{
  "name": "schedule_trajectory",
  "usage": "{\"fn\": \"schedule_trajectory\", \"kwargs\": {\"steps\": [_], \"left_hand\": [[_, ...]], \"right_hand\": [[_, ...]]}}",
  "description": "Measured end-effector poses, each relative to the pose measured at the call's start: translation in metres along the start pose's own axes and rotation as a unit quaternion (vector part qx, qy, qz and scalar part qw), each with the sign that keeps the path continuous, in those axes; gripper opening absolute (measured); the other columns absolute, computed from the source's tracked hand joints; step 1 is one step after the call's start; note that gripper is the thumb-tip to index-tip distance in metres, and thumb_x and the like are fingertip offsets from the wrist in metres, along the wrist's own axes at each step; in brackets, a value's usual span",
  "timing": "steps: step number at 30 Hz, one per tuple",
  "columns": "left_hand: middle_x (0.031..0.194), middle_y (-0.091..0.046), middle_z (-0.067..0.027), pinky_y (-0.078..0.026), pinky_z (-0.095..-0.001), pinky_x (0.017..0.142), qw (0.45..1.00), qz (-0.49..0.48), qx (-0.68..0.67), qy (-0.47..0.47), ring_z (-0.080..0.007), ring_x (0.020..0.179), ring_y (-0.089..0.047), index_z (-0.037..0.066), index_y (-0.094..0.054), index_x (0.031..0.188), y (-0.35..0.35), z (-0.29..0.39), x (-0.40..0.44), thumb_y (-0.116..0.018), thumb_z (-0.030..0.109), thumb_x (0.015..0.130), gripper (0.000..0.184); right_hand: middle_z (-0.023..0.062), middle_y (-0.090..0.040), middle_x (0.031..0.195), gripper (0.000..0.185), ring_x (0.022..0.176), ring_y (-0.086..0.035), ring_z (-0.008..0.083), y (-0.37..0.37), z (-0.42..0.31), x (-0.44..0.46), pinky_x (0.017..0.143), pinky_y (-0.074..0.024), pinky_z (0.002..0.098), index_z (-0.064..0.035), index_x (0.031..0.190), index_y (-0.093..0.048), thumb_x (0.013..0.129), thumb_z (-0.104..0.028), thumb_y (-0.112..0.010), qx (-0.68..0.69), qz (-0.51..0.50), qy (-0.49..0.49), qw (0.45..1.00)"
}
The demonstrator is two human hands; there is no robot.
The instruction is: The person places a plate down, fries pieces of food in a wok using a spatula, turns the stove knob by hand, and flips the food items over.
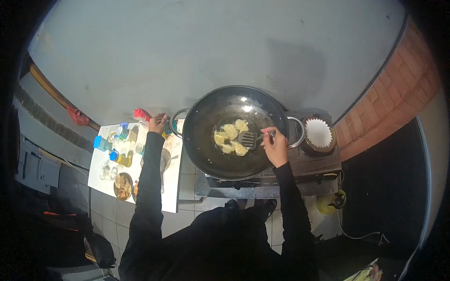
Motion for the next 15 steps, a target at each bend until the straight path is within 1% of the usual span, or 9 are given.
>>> {"fn": "schedule_trajectory", "kwargs": {"steps": [2,4,5,7,8,10,12,14,15], "left_hand": [[0.086,-0.067,-0.0153,-0.052,-0.0312,0.074,1.0,0.0,0.001,-0.005,-0.0205,0.079,-0.066,-0.004,-0.063,0.107,0.0,0.005,-0.001,-0.064,0.02,0.086,0.032],[0.098,-0.067,-0.0175,-0.051,-0.0337,0.08,0.999,-0.012,0.015,0.035,-0.0226,0.09,-0.065,-0.005,-0.062,0.109,0.001,0.009,-0.003,-0.062,0.021,0.087,0.034],[0.098,-0.067,-0.0175,-0.051,-0.0337,0.08,0.999,-0.012,0.015,0.035,-0.0226,0.09,-0.065,-0.005,-0.062,0.109,0.0,0.008,-0.002,-0.062,0.021,0.087,0.034],[0.088,-0.067,-0.0157,-0.052,-0.0309,0.073,1.0,0.013,-0.007,-0.007,-0.0205,0.079,-0.066,-0.004,-0.063,0.106,0.001,0.006,-0.003,-0.063,0.017,0.086,0.03],[0.088,-0.067,-0.0157,-0.052,-0.0309,0.073,1.0,0.014,-0.007,-0.005,-0.0205,0.079,-0.066,-0.004,-0.063,0.106,0.002,0.002,-0.003,-0.063,0.017,0.086,0.03],[0.09,-0.067,-0.0159,-0.052,-0.0309,0.073,1.0,0.011,-0.003,-0.002,-0.0204,0.08,-0.066,-0.005,-0.063,0.106,0.004,0.003,-0.003,-0.062,0.017,0.086,0.029],[0.09,-0.068,-0.0159,-0.052,-0.0307,0.073,1.0,0.016,-0.005,-0.009,-0.0202,0.08,-0.066,-0.005,-0.063,0.106,0.006,0.003,-0.004,-0.062,0.017,0.086,0.03],[0.09,-0.068,-0.0159,-0.052,-0.0306,0.072,1.0,0.02,-0.007,-0.016,-0.0201,0.081,-0.066,-0.005,-0.063,0.106,0.009,0.003,-0.005,-0.062,0.017,0.087,0.03],[0.09,-0.068,-0.0159,-0.052,-0.0305,0.072,0.999,0.021,-0.018,-0.016,-0.02,0.081,-0.066,-0.005,-0.063,0.106,0.009,0.002,-0.006,-0.062,0.017,0.087,0.03]], "right_hand": [[0.0036,-0.057,0.069,0.009,0.055,-0.059,0.0091,-0.003,0.003,0.001,0.048,-0.0446,0.0234,0.0017,0.094,-0.058,0.09,0.0,-0.049,0.012,0.0,0.009,1.0],[0.0064,-0.061,0.077,0.009,0.056,-0.059,0.0092,-0.007,0.003,0.0,0.048,-0.0444,0.0232,0.0022,0.094,-0.057,0.091,0.0,-0.048,0.033,-0.023,-0.003,0.999],[0.0064,-0.061,0.077,0.009,0.056,-0.059,0.0092,-0.006,0.003,-0.001,0.048,-0.0444,0.0232,0.0022,0.094,-0.057,0.091,0.0,-0.048,0.033,-0.024,-0.004,0.999],[0.0097,-0.064,0.089,0.009,0.058,-0.058,0.0089,-0.003,0.0,-0.003,0.048,-0.0441,0.0223,0.0022,0.096,-0.055,0.092,0.0,-0.047,0.082,-0.01,-0.006,0.997],[0.0097,-0.064,0.089,0.009,0.058,-0.058,0.0089,0.0,-0.002,-0.005,0.048,-0.0441,0.0223,0.0022,0.096,-0.055,0.092,0.0,-0.047,0.081,-0.012,-0.007,0.997],[0.014,-0.064,0.101,0.009,0.06,-0.056,0.0077,0.005,-0.017,-0.01,0.052,-0.0433,0.0203,0.0024,0.099,-0.052,0.095,-0.003,-0.046,0.061,-0.029,0.011,0.998],[0.013,-0.063,0.104,0.01,0.062,-0.056,0.0073,0.008,-0.029,-0.017,0.053,-0.043,0.0198,0.002,0.1,-0.053,0.095,-0.002,-0.045,0.051,-0.038,0.006,0.998],[0.0087,-0.065,0.099,0.008,0.061,-0.059,0.0082,0.006,-0.037,-0.023,0.051,-0.045,0.0216,0.0006,0.098,-0.054,0.092,-0.001,-0.049,0.041,-0.058,0.03,0.997],[0.0087,-0.065,0.099,0.008,0.061,-0.059,0.0082,0.004,-0.039,-0.027,0.051,-0.045,0.0216,0.0006,0.098,-0.054,0.092,-0.001,-0.049,0.041,-0.058,0.029,0.997]]}}
Point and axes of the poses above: each hand's wrist, its own x-axis towards the middle knuckle, its own y-axis out of the back of the hand, z = x × y, the point moved 4 cm from there along x, towards the middle knuckle
